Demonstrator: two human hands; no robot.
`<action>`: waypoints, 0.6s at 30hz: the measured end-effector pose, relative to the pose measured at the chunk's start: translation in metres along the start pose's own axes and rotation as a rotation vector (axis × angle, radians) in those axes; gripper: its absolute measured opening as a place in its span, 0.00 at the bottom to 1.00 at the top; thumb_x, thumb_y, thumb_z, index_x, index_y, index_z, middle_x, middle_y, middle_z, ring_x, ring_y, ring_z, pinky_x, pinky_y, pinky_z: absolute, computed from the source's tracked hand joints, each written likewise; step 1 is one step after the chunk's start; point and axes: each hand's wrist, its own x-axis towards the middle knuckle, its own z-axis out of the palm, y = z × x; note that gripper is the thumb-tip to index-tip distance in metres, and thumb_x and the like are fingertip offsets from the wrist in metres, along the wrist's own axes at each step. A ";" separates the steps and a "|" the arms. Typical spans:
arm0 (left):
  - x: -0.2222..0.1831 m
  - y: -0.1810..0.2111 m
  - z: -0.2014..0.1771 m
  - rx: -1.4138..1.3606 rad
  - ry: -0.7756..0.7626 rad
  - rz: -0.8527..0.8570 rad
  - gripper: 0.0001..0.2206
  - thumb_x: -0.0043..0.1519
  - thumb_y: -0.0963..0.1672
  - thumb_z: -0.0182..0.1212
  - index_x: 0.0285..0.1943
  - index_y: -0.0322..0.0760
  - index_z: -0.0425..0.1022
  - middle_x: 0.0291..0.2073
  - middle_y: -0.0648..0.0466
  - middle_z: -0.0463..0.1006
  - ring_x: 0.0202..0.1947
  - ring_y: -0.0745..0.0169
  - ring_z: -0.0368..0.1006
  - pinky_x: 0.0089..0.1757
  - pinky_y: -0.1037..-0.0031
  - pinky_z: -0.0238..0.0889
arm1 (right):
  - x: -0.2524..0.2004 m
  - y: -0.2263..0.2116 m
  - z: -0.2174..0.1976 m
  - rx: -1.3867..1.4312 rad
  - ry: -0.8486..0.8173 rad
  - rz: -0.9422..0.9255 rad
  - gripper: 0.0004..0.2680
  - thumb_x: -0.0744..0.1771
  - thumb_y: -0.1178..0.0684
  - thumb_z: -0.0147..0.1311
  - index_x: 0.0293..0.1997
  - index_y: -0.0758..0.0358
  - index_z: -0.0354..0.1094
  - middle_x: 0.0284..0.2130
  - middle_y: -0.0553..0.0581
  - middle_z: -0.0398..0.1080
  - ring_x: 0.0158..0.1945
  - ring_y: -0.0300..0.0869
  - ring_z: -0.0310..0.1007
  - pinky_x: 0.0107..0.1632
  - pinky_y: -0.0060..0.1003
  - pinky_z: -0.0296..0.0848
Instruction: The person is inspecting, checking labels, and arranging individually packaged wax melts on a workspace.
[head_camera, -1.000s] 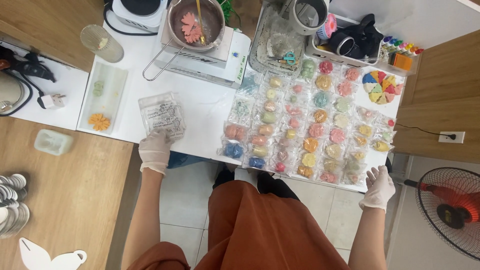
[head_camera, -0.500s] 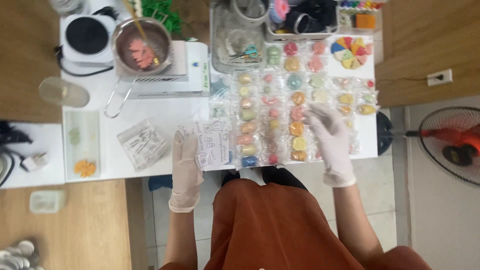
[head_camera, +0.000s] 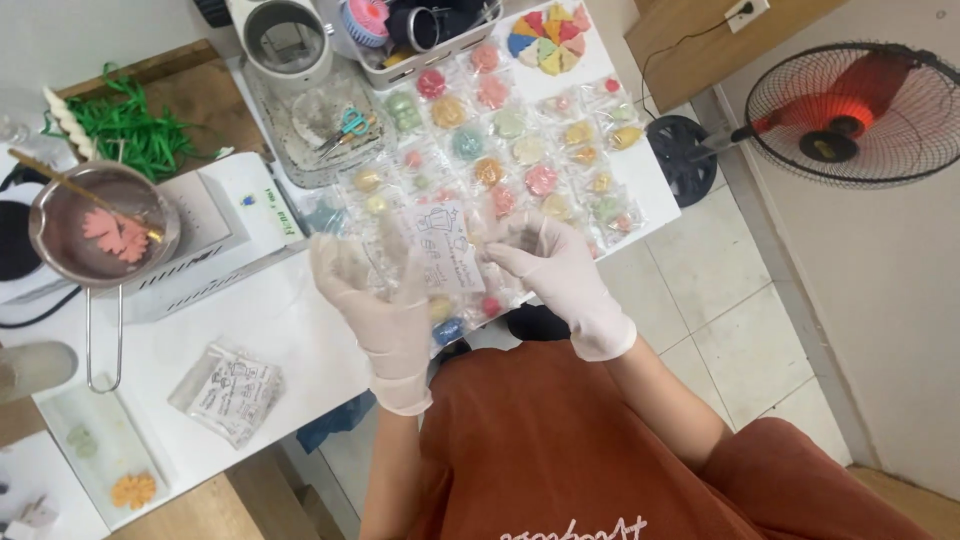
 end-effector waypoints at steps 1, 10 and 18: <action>0.000 0.015 0.008 -0.002 -0.017 0.003 0.27 0.65 0.41 0.68 0.70 0.30 0.58 0.63 0.44 0.62 0.63 0.53 0.63 0.61 0.68 0.59 | 0.002 0.010 -0.005 0.008 0.015 -0.002 0.06 0.67 0.61 0.59 0.47 0.67 0.71 0.38 0.55 0.77 0.37 0.34 0.72 0.39 0.30 0.68; -0.033 0.020 0.079 -0.072 -0.351 -0.161 0.26 0.60 0.37 0.66 0.69 0.32 0.64 0.59 0.45 0.76 0.59 0.57 0.74 0.56 0.71 0.68 | 0.006 0.028 -0.041 0.040 -0.060 -0.187 0.03 0.68 0.63 0.57 0.42 0.67 0.68 0.39 0.50 0.73 0.44 0.32 0.73 0.48 0.30 0.73; -0.036 0.022 0.137 -0.146 -0.244 -0.259 0.21 0.65 0.37 0.57 0.69 0.31 0.64 0.57 0.46 0.78 0.57 0.61 0.76 0.53 0.74 0.71 | 0.032 0.009 -0.089 -0.340 -0.048 -0.341 0.04 0.67 0.62 0.58 0.43 0.66 0.68 0.40 0.55 0.78 0.46 0.36 0.77 0.52 0.32 0.76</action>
